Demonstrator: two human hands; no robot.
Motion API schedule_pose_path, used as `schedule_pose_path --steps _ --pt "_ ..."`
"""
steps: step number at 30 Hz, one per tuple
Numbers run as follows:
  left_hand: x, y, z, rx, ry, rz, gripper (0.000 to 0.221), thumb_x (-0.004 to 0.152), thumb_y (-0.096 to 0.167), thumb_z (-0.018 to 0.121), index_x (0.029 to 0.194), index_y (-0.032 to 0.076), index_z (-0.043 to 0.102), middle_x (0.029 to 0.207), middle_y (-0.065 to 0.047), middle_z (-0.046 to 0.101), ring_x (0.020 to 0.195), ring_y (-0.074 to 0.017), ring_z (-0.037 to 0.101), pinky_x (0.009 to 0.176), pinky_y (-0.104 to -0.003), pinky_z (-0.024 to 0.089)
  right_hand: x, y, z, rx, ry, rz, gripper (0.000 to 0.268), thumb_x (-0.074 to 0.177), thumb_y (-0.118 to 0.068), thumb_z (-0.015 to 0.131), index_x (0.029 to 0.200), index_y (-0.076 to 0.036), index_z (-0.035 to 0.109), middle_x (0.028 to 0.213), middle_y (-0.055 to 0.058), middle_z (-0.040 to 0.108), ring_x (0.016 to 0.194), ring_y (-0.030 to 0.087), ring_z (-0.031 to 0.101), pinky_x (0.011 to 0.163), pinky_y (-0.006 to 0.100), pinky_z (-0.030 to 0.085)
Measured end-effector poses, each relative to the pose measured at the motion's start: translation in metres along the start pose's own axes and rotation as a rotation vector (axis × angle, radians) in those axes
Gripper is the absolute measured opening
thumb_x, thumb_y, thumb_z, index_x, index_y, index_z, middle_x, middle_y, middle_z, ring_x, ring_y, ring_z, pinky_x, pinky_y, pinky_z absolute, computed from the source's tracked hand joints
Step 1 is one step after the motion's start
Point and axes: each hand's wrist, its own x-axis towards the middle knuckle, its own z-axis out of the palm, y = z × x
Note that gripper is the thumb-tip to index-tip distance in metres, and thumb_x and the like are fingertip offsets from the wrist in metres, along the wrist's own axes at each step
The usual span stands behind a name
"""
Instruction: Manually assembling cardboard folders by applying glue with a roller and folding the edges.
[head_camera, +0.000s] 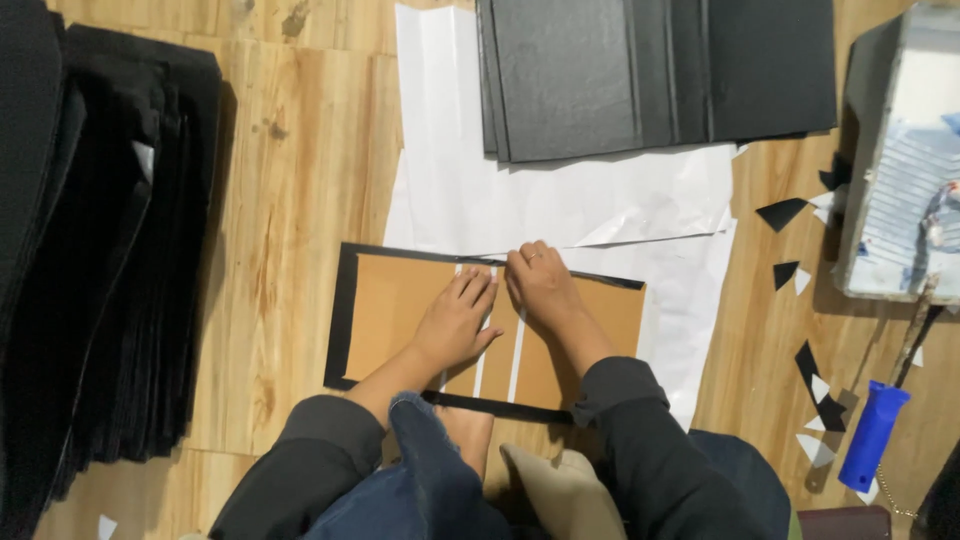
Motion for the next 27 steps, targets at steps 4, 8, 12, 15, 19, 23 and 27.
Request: schedule_pose_path --steps 4,8,12,15,19,23,27 --pt "-0.004 -0.001 -0.008 -0.063 -0.054 0.017 0.077 0.071 0.042 0.073 0.127 -0.004 0.049 0.127 -0.021 0.049 0.123 -0.0385 0.043 0.110 -0.045 0.030 0.000 -0.005 0.000 -0.005 -0.023 -0.034 0.017 0.078 -0.016 0.063 0.092 -0.010 0.058 0.079 0.006 0.049 0.075 0.025 0.051 0.063 0.034 0.042" --pt "-0.003 -0.007 -0.007 -0.032 -0.160 0.006 0.087 0.068 0.049 0.072 0.132 -0.003 0.044 0.131 -0.019 0.046 0.127 -0.0357 0.039 0.113 -0.042 0.026 -0.007 0.008 0.031 -0.057 -0.015 -0.106 0.009 0.082 -0.016 0.061 0.089 -0.012 0.057 0.076 0.005 0.048 0.074 0.023 0.050 0.062 0.031 0.041" --pt "-0.004 -0.007 0.001 0.035 -0.177 0.023 0.088 0.067 0.050 0.072 0.131 -0.004 0.044 0.133 -0.020 0.044 0.128 -0.0360 0.037 0.113 -0.042 0.025 -0.007 0.000 0.035 -0.092 0.015 -0.058 0.007 0.084 -0.016 0.060 0.083 -0.011 0.055 0.072 0.002 0.045 0.069 0.020 0.047 0.060 0.030 0.039" --pt "0.000 -0.003 -0.006 0.081 -0.208 0.017 0.087 0.068 0.052 0.070 0.130 -0.003 0.045 0.132 -0.019 0.045 0.128 -0.0347 0.037 0.113 -0.041 0.025 -0.009 -0.007 0.033 -0.099 0.040 -0.051 0.007 0.083 -0.013 0.060 0.083 -0.008 0.054 0.073 0.004 0.043 0.070 0.022 0.047 0.060 0.032 0.039" --pt "0.007 -0.004 -0.014 0.067 -0.254 0.010 0.083 0.070 0.050 0.071 0.129 -0.003 0.047 0.132 -0.019 0.045 0.128 -0.0350 0.037 0.112 -0.041 0.028 -0.009 -0.007 0.031 -0.059 0.033 -0.045 0.007 0.083 -0.013 0.058 0.085 -0.008 0.054 0.075 0.005 0.043 0.071 0.023 0.047 0.061 0.032 0.038" --pt "0.014 -0.026 0.002 -0.156 -0.222 -0.189 0.046 0.080 0.028 0.065 0.118 0.006 0.051 0.119 -0.008 0.047 0.116 -0.0297 0.047 0.086 -0.041 0.052 0.004 -0.019 0.019 -0.042 -0.050 0.011 0.022 0.079 -0.015 0.061 0.100 -0.007 0.057 0.083 0.007 0.048 0.079 0.025 0.051 0.065 0.033 0.039" --pt "0.008 -0.033 0.002 -0.141 -0.101 -0.219 0.029 0.082 0.024 0.064 0.104 0.007 0.056 0.109 -0.007 0.049 0.111 -0.0272 0.051 0.075 -0.034 0.057 -0.001 -0.012 0.042 -0.041 -0.104 0.003 0.024 0.079 -0.012 0.062 0.102 -0.008 0.058 0.083 0.007 0.052 0.081 0.025 0.052 0.067 0.033 0.039"
